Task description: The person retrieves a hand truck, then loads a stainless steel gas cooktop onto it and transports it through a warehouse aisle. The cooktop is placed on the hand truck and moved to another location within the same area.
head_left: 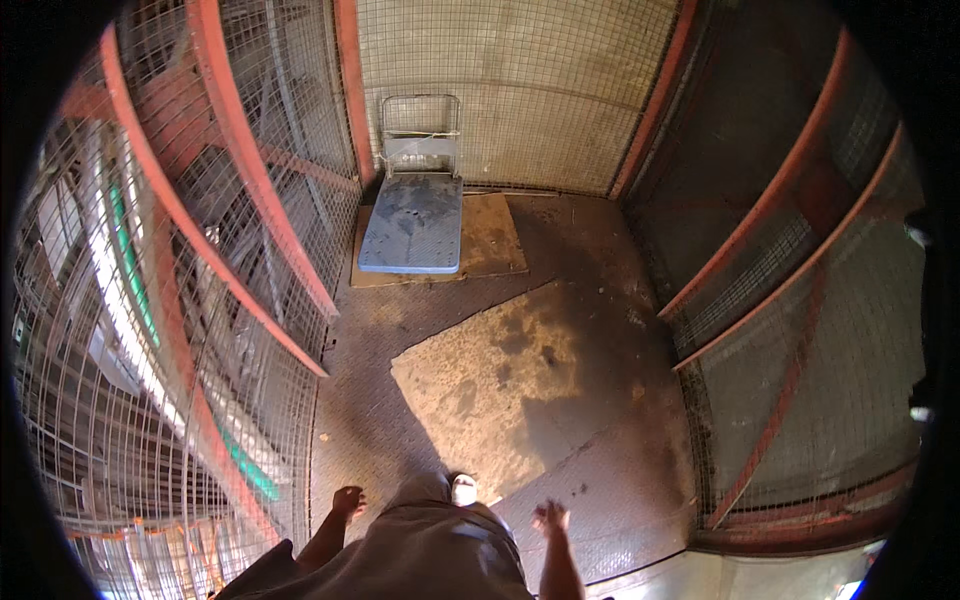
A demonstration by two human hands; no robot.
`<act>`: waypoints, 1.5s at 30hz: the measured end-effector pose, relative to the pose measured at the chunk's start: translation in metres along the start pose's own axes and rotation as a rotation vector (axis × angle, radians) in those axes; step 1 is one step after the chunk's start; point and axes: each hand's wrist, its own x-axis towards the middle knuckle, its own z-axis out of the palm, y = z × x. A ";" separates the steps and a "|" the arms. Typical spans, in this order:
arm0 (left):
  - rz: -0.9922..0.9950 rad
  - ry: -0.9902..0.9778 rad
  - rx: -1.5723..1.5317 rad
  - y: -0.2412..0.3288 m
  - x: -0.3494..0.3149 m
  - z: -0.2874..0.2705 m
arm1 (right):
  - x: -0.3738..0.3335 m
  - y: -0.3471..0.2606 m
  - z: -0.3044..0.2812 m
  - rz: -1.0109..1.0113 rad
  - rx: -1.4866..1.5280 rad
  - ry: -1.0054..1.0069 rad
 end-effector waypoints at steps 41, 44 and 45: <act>-0.348 0.283 -0.319 0.786 0.566 0.541 | 0.963 -1.228 0.709 -0.356 -0.484 -0.292; -0.412 0.362 -0.506 0.849 0.620 0.594 | 0.945 -1.321 0.873 -0.336 -0.597 -0.471; -0.400 0.372 -0.565 0.864 0.624 0.615 | 0.935 -1.339 0.925 -0.206 -0.711 -0.427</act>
